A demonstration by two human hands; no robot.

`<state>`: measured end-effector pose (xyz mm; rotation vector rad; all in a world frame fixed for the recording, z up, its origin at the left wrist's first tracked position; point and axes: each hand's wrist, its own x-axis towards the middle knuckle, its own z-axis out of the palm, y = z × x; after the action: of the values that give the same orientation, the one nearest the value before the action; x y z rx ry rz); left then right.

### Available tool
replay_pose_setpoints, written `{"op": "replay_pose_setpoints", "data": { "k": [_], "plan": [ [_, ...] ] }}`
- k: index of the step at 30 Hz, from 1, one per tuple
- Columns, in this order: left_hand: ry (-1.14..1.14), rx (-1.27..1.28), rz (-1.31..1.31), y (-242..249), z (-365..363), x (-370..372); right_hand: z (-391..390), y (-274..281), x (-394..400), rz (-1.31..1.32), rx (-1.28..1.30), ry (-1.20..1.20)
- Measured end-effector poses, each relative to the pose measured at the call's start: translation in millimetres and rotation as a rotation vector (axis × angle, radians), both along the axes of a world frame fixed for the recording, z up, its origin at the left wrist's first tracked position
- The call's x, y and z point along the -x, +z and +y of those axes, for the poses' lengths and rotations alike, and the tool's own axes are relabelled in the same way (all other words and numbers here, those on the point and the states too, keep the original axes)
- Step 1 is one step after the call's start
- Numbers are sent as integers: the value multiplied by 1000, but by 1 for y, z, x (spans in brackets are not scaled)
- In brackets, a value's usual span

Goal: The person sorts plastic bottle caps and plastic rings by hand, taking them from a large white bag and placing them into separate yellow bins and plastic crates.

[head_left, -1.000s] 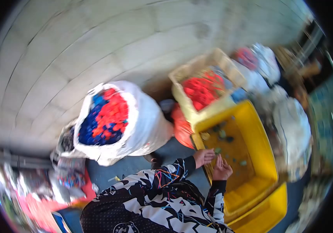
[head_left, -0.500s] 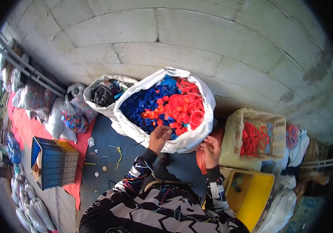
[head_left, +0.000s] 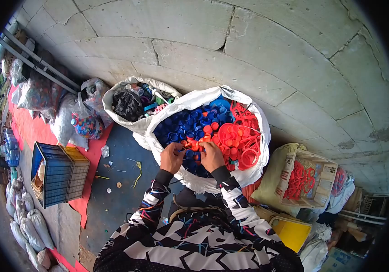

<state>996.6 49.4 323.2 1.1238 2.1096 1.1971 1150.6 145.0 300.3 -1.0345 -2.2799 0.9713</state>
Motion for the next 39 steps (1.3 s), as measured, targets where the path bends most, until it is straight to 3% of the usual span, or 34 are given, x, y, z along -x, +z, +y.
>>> {"op": "replay_pose_setpoints", "data": {
  "k": [9,12,18,21,30,33,34,39],
  "plan": [
    [204,125,46,12,-14,-12,24,-5,14,-49,-20,132],
    [204,206,56,17,-16,-16,27,-7,18,-79,-42,173],
    [137,99,110,0,-5,-13,21,-10,32,-294,-92,261],
    [51,80,312,-20,7,-6,19,-13,35,-395,-106,237],
    [-134,274,557,-30,34,-8,34,-45,30,74,14,161],
    [-131,330,564,-32,36,-7,36,-42,25,121,304,-6],
    [-113,318,560,-36,35,-7,37,-35,23,186,607,-52],
    [-35,345,454,-35,36,-4,47,-37,8,549,1134,-138]
  ]
}}
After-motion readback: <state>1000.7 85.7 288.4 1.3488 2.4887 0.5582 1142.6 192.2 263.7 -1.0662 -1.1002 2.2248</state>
